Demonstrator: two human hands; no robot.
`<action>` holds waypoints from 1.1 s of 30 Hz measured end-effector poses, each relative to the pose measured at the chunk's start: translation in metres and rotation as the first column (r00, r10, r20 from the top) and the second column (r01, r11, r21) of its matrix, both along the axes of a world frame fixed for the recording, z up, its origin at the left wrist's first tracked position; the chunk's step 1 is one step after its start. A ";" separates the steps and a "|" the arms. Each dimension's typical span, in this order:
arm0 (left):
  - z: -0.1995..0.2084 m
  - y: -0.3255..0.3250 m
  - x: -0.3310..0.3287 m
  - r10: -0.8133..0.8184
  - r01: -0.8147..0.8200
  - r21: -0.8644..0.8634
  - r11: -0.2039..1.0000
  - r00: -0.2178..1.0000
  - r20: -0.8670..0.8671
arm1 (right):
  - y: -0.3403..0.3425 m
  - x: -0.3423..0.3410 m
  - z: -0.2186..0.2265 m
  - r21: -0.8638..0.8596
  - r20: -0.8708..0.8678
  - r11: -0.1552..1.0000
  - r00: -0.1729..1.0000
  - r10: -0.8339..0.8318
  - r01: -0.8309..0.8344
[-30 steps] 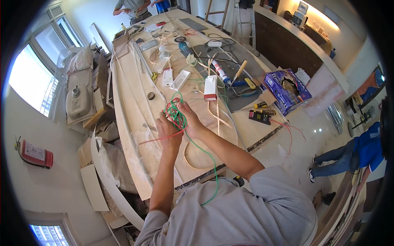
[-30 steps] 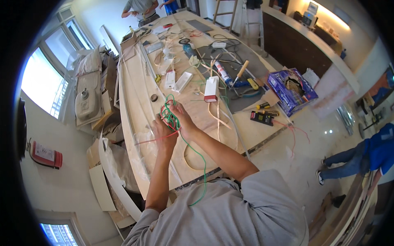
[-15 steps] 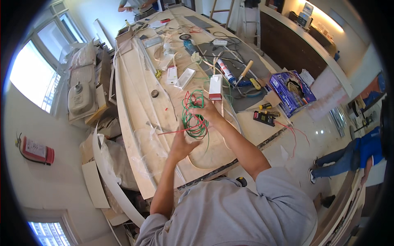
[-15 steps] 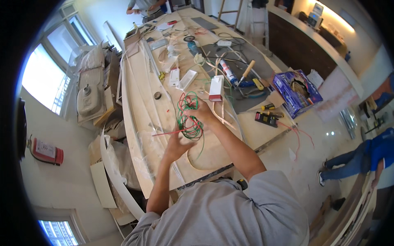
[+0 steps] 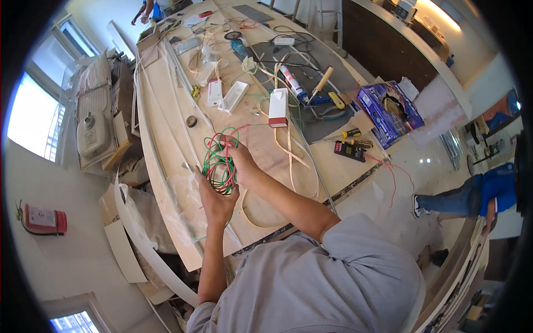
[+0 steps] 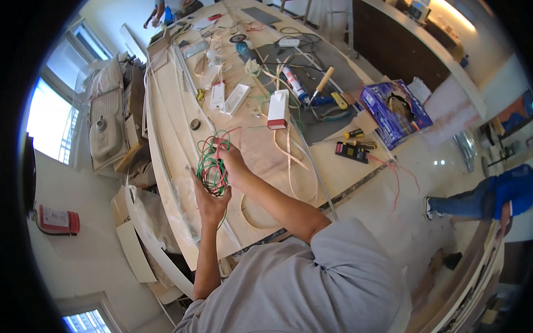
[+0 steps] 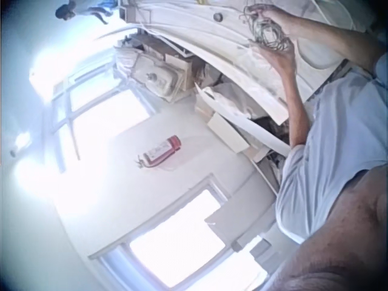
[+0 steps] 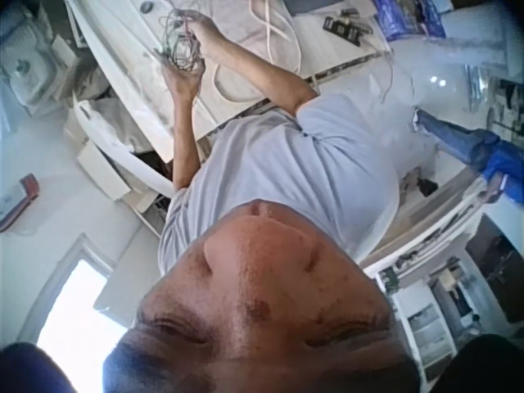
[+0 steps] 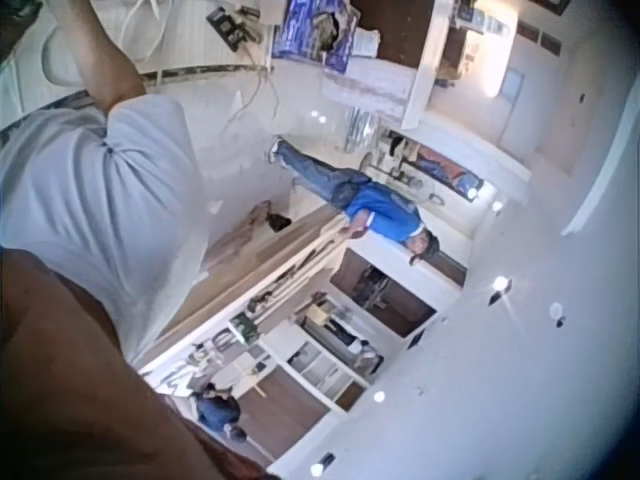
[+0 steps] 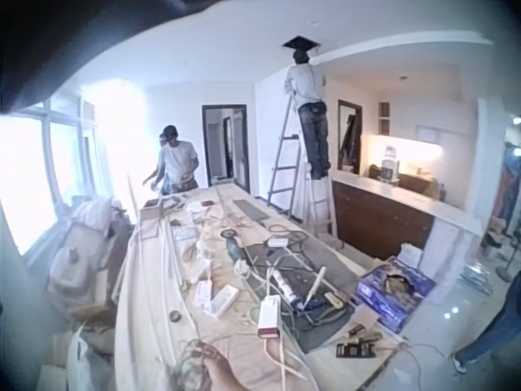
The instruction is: Preparing and organizing electrical wiring and conduits on a workbench.
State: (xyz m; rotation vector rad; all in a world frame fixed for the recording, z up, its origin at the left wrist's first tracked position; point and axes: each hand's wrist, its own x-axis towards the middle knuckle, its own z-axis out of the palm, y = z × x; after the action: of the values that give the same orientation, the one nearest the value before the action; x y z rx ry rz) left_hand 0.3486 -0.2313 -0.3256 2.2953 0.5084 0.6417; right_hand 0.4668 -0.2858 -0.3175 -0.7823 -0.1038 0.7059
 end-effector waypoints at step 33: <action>0.009 0.072 -0.129 0.428 -0.398 -0.536 0.745 0.901 -0.073 | -0.021 0.236 0.014 -0.521 0.744 0.618 -0.041 0.667 0.589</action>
State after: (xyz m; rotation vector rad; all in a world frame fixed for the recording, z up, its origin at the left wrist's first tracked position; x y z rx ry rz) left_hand 0.2192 -0.1589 -0.3164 1.6261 1.0502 0.6625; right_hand 0.7030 -0.3068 -0.3038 -2.2216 -1.3999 -0.0950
